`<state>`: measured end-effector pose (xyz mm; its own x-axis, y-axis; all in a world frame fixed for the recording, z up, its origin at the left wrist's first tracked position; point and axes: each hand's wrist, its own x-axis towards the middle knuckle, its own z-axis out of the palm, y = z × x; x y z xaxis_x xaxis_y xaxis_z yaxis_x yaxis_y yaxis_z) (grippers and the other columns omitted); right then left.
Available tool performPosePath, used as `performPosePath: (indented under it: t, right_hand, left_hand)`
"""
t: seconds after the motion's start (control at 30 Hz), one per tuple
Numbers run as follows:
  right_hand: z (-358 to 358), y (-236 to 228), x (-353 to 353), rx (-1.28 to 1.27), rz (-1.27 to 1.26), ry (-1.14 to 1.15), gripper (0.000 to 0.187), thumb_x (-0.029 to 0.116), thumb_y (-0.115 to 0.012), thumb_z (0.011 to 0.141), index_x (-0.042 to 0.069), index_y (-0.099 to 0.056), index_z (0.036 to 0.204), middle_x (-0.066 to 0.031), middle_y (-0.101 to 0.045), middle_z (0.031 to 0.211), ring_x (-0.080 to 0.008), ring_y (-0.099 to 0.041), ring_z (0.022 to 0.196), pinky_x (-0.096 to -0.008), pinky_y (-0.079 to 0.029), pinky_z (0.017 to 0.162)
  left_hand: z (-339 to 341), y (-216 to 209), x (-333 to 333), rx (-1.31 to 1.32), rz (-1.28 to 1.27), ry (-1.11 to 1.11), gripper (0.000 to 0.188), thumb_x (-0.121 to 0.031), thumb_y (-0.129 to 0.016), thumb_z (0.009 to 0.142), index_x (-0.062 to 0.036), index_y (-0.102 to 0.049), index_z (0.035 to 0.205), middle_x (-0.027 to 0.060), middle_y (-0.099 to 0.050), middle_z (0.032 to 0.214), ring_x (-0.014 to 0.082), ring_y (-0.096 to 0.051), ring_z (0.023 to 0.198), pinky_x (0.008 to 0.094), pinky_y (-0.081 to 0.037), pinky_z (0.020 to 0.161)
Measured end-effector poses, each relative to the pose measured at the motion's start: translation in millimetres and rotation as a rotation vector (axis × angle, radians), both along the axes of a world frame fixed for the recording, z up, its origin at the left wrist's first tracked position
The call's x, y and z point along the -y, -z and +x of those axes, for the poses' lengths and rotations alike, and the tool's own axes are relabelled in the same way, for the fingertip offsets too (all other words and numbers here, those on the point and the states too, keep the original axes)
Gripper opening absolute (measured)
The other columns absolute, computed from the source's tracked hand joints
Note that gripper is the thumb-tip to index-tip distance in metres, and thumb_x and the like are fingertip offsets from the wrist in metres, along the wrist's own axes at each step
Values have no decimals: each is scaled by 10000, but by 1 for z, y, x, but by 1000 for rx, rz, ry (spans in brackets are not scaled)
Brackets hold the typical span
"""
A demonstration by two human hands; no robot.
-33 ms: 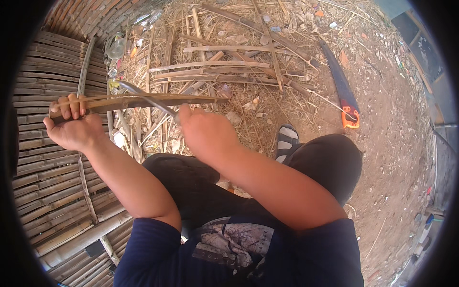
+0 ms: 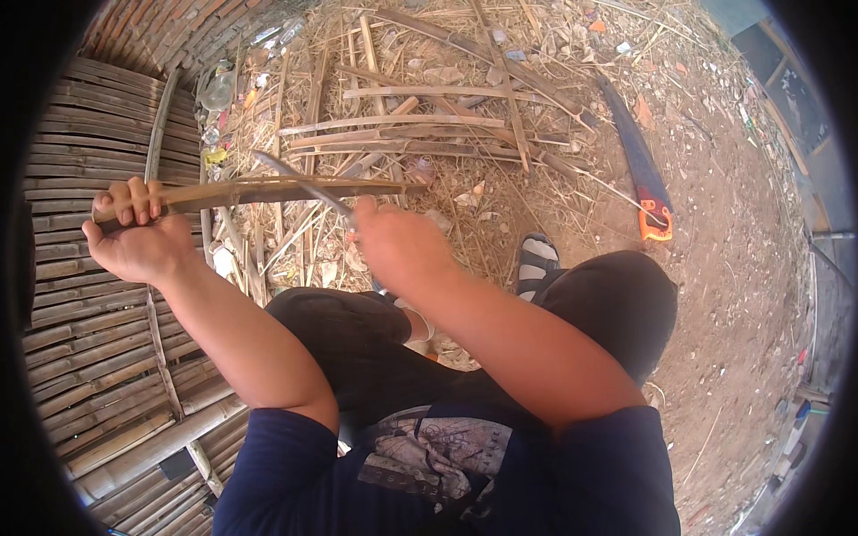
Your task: The person uses a large blade to shave thin layers off a piece of wood, rotating the wood to work on different sides.
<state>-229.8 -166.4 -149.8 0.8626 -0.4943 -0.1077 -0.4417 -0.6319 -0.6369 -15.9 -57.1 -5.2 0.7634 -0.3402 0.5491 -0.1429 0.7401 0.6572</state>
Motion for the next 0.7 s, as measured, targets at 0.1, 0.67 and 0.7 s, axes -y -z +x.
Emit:
performPosePath:
  t: [0.1,0.67,0.7]
  right_hand:
    - [-5,91,23,-301,64,128,270,158,-585,924,5,-529,1140,-218,-707,966,-399,-700,907,-504,-558,762]
    - [-16,99,15,-227,220,133,256,116,-563,911,-35,-587,1116,-255,-693,1050,-405,-684,982,-496,-539,872]
    - [-17,103,15,-226,200,139,254,105,-558,908,-36,-585,1118,-258,-691,1053,-408,-683,982,-495,-541,870]
  left_hand:
    - [8,2,-7,-23,-36,30,304,-385,-491,952,-118,-514,808,-12,-371,641,113,-301,530,267,-257,476]
    - [-2,10,19,-179,115,-549,307,-320,-324,1006,-132,-458,804,-11,-334,644,120,-266,547,289,-241,498]
    - [-6,7,21,-207,109,-582,310,-325,-319,1008,-133,-456,805,-9,-331,646,120,-264,551,291,-243,499]
